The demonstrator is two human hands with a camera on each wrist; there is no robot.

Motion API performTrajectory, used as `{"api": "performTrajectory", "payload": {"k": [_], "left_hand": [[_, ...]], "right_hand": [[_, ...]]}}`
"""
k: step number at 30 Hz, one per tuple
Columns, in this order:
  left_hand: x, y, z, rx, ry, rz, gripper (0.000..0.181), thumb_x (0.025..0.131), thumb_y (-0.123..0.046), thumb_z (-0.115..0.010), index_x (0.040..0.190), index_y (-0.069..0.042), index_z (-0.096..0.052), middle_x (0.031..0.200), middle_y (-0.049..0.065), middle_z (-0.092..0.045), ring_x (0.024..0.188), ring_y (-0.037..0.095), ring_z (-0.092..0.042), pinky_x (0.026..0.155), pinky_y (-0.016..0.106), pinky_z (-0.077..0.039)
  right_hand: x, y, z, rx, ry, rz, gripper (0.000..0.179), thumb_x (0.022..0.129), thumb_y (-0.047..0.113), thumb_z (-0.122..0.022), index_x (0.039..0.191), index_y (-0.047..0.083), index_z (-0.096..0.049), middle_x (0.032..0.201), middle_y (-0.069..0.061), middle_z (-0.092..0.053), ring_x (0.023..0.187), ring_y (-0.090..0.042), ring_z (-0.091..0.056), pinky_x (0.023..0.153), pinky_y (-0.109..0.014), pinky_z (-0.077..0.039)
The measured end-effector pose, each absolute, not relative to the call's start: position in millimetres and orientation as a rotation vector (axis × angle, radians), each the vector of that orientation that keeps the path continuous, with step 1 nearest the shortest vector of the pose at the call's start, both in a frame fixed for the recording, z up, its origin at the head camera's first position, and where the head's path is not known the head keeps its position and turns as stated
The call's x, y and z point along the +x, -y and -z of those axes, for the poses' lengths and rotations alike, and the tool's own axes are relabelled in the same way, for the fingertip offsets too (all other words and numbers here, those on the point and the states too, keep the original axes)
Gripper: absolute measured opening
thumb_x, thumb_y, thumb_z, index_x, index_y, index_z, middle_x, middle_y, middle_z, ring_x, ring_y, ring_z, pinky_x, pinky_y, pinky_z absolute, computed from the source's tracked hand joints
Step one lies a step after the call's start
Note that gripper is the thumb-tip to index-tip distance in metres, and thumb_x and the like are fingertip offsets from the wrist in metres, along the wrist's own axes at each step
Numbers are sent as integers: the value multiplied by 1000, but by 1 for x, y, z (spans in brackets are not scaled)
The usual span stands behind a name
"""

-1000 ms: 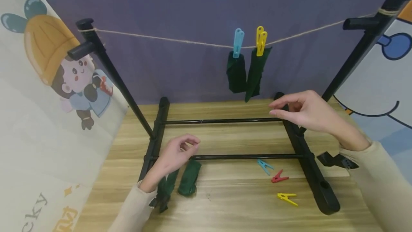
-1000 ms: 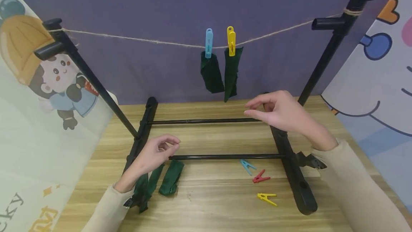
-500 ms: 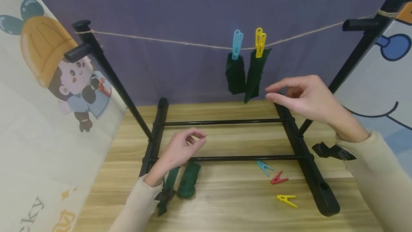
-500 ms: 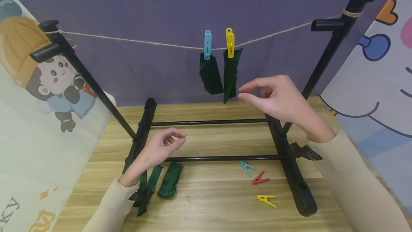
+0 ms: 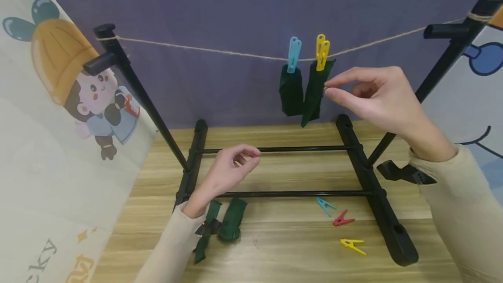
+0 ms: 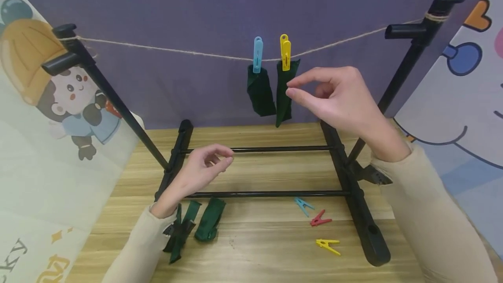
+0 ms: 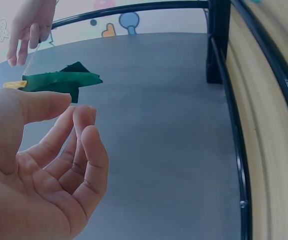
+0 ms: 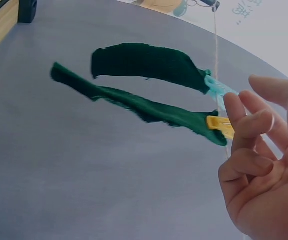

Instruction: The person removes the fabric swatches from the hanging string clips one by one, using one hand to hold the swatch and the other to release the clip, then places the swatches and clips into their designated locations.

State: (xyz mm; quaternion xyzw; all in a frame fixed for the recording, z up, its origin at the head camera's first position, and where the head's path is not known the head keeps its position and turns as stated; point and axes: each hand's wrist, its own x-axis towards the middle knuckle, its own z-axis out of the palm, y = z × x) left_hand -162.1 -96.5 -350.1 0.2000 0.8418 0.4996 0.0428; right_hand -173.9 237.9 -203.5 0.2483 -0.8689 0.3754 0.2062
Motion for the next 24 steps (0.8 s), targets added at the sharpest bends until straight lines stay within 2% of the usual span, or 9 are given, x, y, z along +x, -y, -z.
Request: {"api": "performTrajectory", "payload": {"k": [7,9,14,17,24], "left_hand": [[-169,89,336,592,-2548,-1588,20,104,-28,-70,122,-19,-75,118,0,-75,91,18,-71,74,35,-57],[-171,87,331,592,-2539,-1611,21,104,-28,-70,123,-19,-75,119,1,-75,90,20,-72,73,35,-57],[-177,82,323,611,-2543,-1639,24,104,-28,-70,125,-17,-74,122,4,-74,92,24,-71,72,36,-56],[-181,80,320,622,-2546,-1644,25,104,-27,-70,126,-16,-74,123,5,-73,92,23,-70,73,35,-57],[-185,77,315,679,-2552,-1671,25,104,-27,-69,126,-15,-74,123,5,-73,90,22,-69,73,36,-57]], "right_hand": [[-174,-228,190,687,2370,-1090,15,96,14,-80,111,13,-83,45,4,-47,37,-13,-28,38,-32,-19],[-175,-226,187,690,2353,-1095,14,96,13,-80,110,12,-83,49,5,-51,37,-13,-28,38,-32,-18],[-177,-222,180,668,2350,-1101,15,97,15,-79,110,11,-83,47,6,-47,36,-13,-24,37,-32,-16],[-178,-221,176,660,2354,-1078,15,97,17,-79,111,12,-83,42,4,-38,36,-14,-22,37,-32,-15],[-179,-217,168,654,2324,-1062,16,98,18,-78,112,11,-83,40,3,-38,34,-14,-20,37,-31,-15]]}}
